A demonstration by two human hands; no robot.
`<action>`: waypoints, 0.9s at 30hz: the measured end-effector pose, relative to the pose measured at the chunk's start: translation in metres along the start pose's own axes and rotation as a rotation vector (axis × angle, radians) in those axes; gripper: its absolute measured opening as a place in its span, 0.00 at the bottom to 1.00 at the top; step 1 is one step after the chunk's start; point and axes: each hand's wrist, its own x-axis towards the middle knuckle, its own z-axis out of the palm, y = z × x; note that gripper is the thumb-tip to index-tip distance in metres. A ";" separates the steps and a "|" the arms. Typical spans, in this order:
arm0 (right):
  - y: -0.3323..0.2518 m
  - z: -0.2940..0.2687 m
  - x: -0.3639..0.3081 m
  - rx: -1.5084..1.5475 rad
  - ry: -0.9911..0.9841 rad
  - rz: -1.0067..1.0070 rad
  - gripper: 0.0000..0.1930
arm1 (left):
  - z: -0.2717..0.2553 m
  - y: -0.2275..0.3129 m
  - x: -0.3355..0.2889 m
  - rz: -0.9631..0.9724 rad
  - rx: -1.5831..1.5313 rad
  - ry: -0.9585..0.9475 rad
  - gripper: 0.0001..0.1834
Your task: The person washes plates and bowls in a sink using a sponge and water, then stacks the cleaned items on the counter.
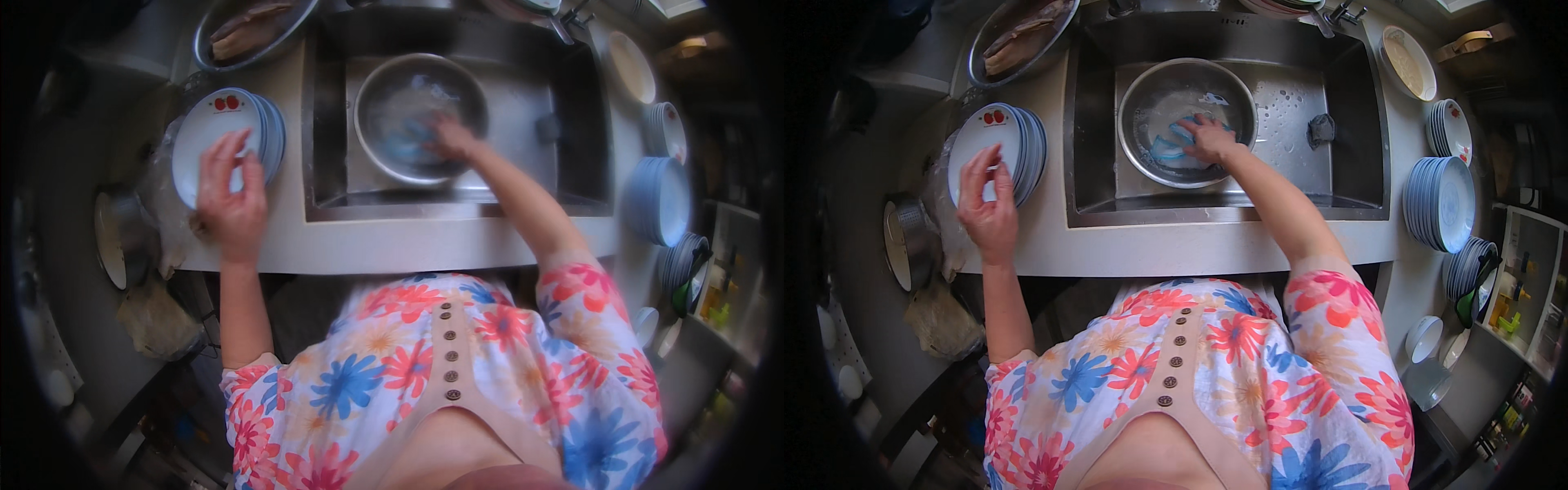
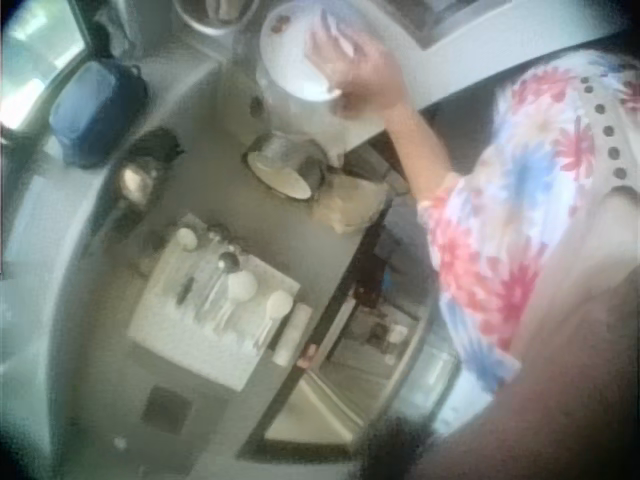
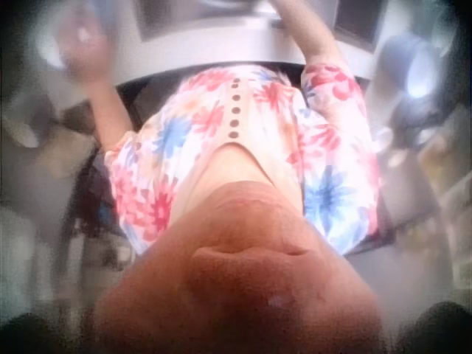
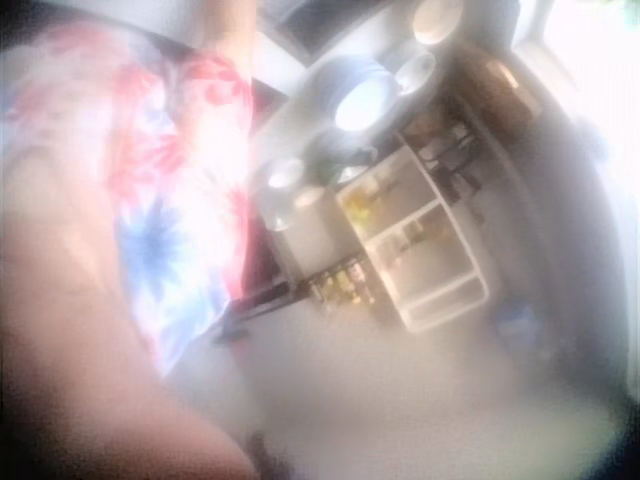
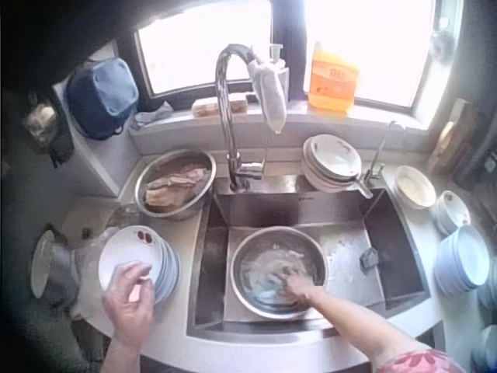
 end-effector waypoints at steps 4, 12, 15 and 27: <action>0.006 0.025 0.029 -0.097 -0.422 -0.119 0.21 | 0.074 0.013 -0.019 -0.092 -0.231 -0.359 0.12; 0.042 0.041 0.040 -0.022 -0.167 0.117 0.17 | 0.209 -0.032 -0.027 -0.908 -0.666 -0.772 0.20; 0.032 0.037 0.039 0.065 -0.018 0.314 0.15 | 0.235 -0.034 -0.024 -1.113 -0.655 -0.775 0.27; -0.024 0.009 0.049 0.365 0.428 0.184 0.13 | 0.291 -0.062 -0.035 -1.498 -1.329 -0.161 0.08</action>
